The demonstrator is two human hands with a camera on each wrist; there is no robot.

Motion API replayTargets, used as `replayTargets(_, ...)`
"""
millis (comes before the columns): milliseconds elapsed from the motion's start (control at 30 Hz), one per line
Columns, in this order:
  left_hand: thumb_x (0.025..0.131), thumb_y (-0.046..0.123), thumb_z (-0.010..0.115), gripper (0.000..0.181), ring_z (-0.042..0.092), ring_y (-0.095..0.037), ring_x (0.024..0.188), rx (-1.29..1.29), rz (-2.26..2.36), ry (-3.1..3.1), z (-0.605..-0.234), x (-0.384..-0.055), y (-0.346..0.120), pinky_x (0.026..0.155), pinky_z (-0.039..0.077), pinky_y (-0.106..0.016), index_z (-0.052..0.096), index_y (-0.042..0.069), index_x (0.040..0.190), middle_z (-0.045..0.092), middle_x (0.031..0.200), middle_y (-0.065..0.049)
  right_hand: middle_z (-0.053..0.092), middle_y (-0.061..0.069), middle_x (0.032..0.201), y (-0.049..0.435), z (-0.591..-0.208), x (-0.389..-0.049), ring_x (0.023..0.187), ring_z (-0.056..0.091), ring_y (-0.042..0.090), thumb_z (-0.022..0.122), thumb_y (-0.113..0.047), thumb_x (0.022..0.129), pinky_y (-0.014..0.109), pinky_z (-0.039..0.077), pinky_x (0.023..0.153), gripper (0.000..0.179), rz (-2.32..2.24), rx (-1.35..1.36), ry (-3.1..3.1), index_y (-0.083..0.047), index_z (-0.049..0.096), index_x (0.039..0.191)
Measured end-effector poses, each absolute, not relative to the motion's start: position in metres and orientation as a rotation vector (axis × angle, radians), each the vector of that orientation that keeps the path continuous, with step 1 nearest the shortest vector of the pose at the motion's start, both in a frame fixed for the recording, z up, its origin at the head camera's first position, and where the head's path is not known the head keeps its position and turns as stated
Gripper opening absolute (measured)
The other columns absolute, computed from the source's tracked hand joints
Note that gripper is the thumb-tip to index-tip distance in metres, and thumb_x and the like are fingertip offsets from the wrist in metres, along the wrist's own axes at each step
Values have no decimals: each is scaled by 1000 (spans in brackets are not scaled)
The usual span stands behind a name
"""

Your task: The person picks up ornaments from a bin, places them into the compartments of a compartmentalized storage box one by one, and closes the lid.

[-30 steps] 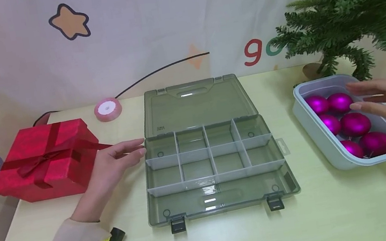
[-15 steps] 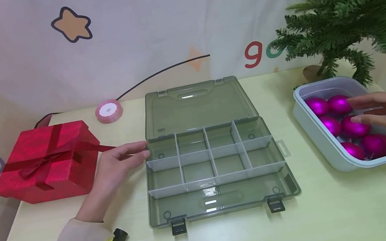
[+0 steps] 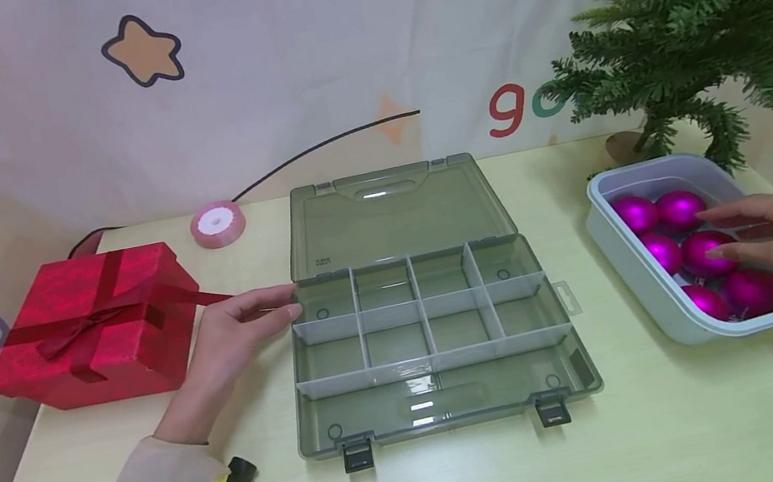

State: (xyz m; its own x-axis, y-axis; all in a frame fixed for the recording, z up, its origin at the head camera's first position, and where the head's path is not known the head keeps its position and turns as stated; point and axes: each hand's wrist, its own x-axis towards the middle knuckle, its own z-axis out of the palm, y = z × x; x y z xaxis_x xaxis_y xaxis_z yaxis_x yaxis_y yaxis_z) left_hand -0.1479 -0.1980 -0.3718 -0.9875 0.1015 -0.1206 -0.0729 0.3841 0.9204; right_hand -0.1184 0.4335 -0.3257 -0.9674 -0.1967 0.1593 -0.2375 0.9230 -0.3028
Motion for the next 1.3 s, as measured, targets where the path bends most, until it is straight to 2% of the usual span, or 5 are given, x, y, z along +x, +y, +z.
replayTargets(200,95,36,83,46,61,-23,129,32,1634,2493,-372,-150,-199,105,48,-44,75,17,136,76,125,-1,71,36,112,429,-325,-119,96,72,54,92,-9,81,22,46,76,45,375,371,-2995,5,74,121)
replayTargets(467,94,37,83,47,60,-24,128,34,1631,2492,-373,-150,-201,103,48,-44,75,17,136,77,124,-2,72,35,105,428,-328,-122,95,68,55,97,-11,72,64,53,77,50,258,446,-2987,5,76,114)
replayTargets(933,94,37,84,46,60,-23,128,29,1669,2465,-375,-151,-202,104,48,-44,76,17,135,77,124,0,71,35,101,424,-319,-122,90,70,56,96,-7,71,67,53,79,51,251,410,-2936,11,73,113)
replayTargets(1167,94,37,84,47,61,-22,128,34,1679,2458,-374,-151,-202,104,49,-42,75,17,135,78,122,1,68,39,111,411,-302,-121,93,70,59,95,-1,71,4,44,66,55,346,385,-2873,14,70,118)
replayTargets(1300,94,37,84,47,61,-22,128,39,1676,2462,-376,-151,-202,104,49,-42,75,17,136,78,122,0,68,36,110,402,-293,-121,98,67,61,95,-2,73,4,45,71,54,363,388,-2832,12,70,119)
